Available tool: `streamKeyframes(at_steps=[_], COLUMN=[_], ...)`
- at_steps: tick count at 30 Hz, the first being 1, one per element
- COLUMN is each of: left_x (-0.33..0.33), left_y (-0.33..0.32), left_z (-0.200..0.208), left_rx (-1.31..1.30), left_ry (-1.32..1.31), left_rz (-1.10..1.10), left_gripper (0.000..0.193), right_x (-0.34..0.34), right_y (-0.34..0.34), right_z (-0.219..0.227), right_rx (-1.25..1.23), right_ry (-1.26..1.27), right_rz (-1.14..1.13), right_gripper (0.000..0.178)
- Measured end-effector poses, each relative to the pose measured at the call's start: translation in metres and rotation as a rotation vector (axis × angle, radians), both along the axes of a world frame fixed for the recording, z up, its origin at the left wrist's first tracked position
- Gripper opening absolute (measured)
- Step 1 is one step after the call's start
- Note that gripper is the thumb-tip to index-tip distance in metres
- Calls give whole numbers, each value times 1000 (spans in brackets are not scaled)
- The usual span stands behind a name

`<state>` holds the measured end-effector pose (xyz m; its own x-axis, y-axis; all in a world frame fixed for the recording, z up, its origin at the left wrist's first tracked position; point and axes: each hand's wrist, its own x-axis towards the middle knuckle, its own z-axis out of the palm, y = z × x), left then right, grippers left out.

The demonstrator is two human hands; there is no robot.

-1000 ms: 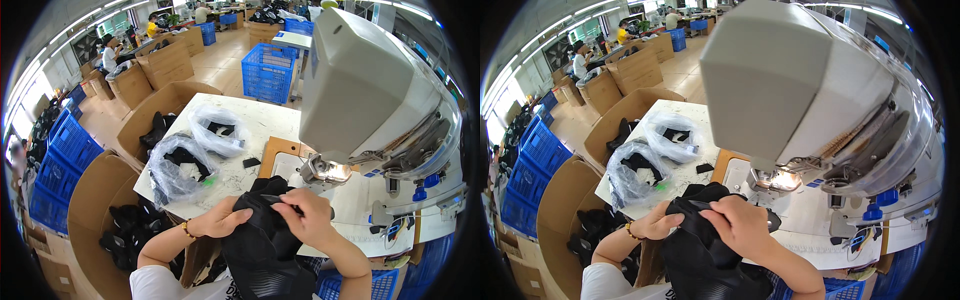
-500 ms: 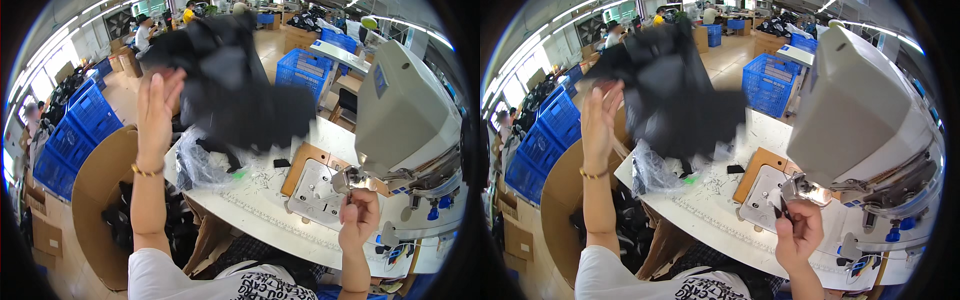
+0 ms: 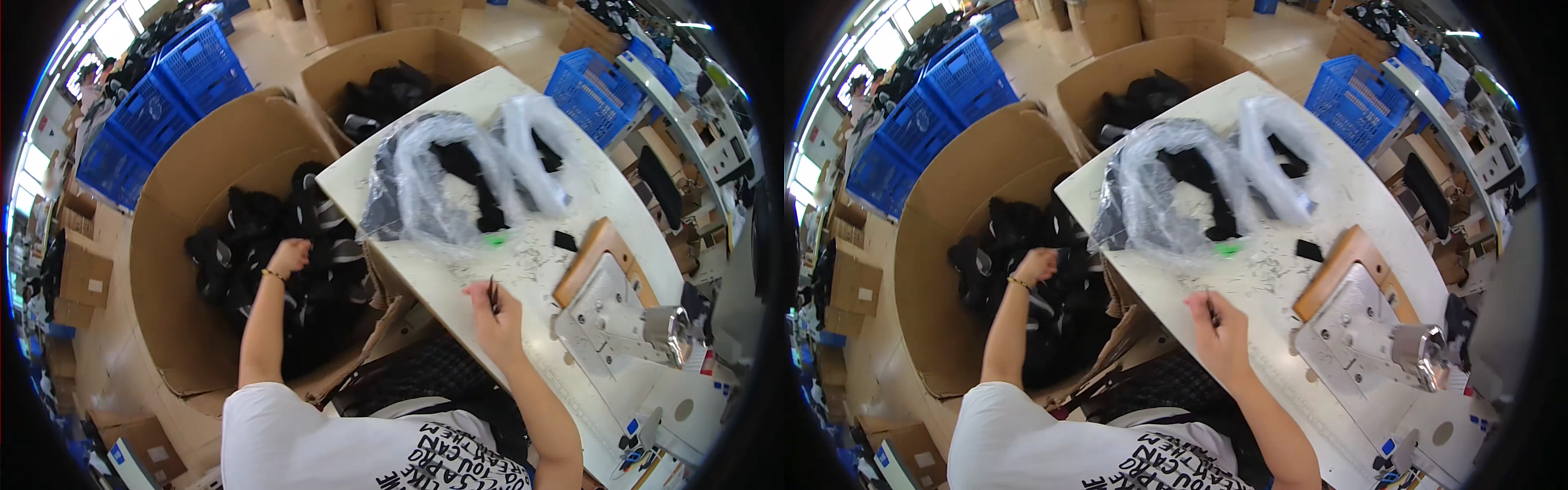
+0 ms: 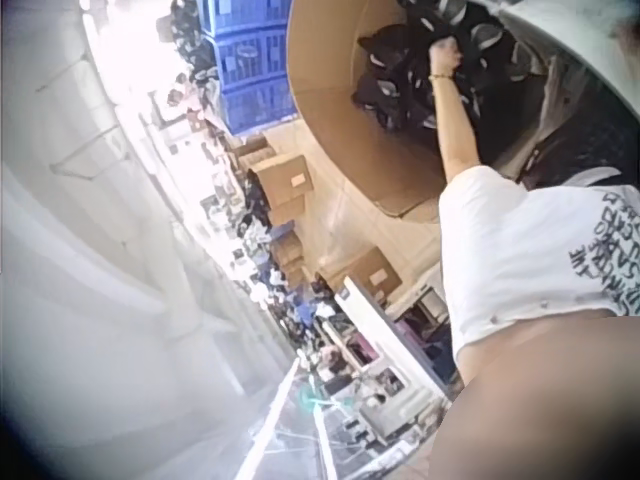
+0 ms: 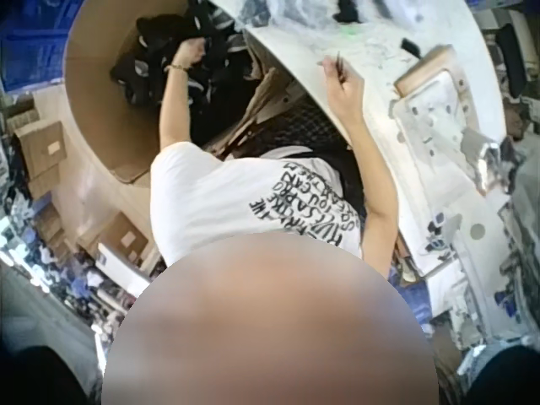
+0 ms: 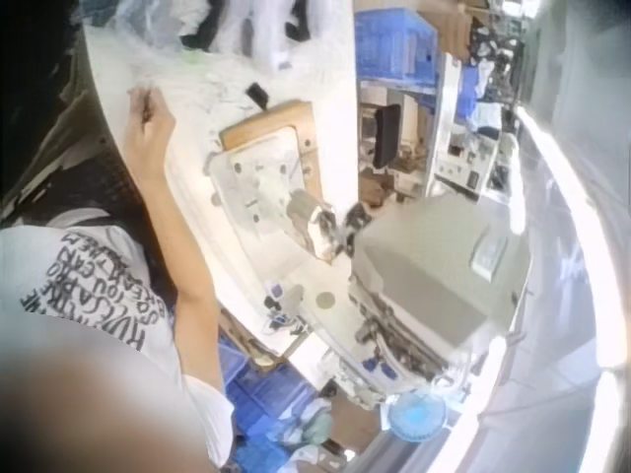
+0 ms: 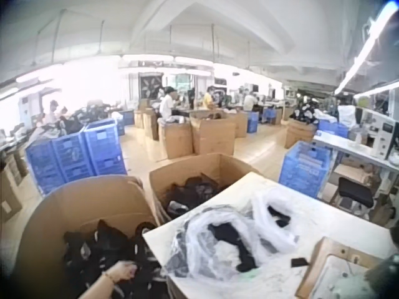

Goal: The person takes shoe uppers from a box, stitches components onto them using a sewing machine, trims threads with snips, and tosses the finished shoe uppers into a carton.

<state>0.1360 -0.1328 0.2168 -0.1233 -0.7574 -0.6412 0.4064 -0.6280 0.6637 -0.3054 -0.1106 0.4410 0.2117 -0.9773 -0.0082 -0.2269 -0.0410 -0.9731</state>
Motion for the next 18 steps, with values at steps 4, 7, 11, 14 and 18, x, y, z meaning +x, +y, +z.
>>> streamKeyframes(at_steps=[4, 7, 11, 14, 18], left_x=[-24, -72, -55, -27, -63], left_y=[51, 83, 123, 127, 32], left_z=[-102, -152, -231, -283, -301], left_rx=[359, 655, 688, 573, -10], left_ry=[111, -353, -387, -766, -1153], left_rz=[13, 76, 153, 291, -10], left_gripper=[11, 12, 28, 22, 29], right_x=[10, 9, 16, 16, 5], right_y=[-27, -31, -31, -29, -24], right_z=[-30, -41, -41, -43, -47], right_rx=[-19, 8, -40, -128, -154], right_ry=[-25, -78, -200, -143, -71], right_rz=[-154, -252, -246, -230, -275], right_gripper=[17, 13, 14, 17, 22])
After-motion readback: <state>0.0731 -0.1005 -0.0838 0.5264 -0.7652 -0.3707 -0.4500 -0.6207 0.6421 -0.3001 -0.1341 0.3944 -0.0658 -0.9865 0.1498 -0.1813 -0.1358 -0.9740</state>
